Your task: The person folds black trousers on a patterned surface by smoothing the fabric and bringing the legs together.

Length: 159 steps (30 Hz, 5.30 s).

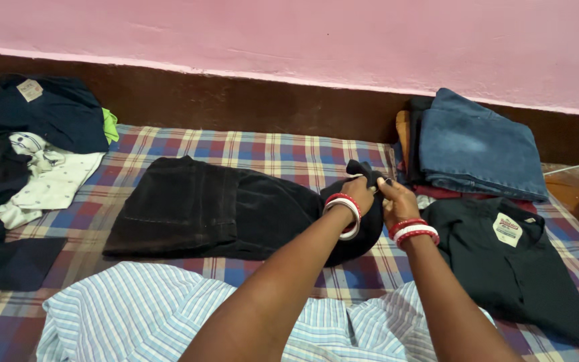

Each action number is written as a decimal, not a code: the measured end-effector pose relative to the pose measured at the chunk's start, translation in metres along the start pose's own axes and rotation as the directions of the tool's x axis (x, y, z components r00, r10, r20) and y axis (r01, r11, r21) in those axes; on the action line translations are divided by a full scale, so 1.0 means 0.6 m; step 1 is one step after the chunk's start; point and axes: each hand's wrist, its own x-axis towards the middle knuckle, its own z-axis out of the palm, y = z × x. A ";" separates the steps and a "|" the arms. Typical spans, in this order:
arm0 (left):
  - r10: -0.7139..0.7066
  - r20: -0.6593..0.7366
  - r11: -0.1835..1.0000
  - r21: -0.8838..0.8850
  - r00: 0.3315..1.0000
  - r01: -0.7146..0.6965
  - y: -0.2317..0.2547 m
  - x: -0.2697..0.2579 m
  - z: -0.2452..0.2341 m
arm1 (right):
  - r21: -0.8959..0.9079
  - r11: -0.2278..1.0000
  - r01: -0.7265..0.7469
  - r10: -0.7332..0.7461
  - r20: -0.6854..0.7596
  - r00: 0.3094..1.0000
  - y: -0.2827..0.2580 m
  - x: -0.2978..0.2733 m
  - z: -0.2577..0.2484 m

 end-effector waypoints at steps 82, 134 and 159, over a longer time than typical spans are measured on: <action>-0.622 -0.201 0.750 -0.431 0.757 0.502 -0.164 -0.042 -0.199 | -0.757 0.629 -0.176 0.208 -0.054 0.977 0.139 0.053 -0.016; -0.577 -0.157 0.801 0.080 0.801 0.593 -0.219 -0.111 -0.258 | -0.993 0.074 0.097 -0.126 0.087 0.988 0.160 0.066 0.053; -0.045 0.057 0.745 0.668 0.997 -0.005 -0.240 -0.165 -0.181 | -0.927 -0.374 -0.017 0.056 -0.040 0.998 0.279 0.101 0.011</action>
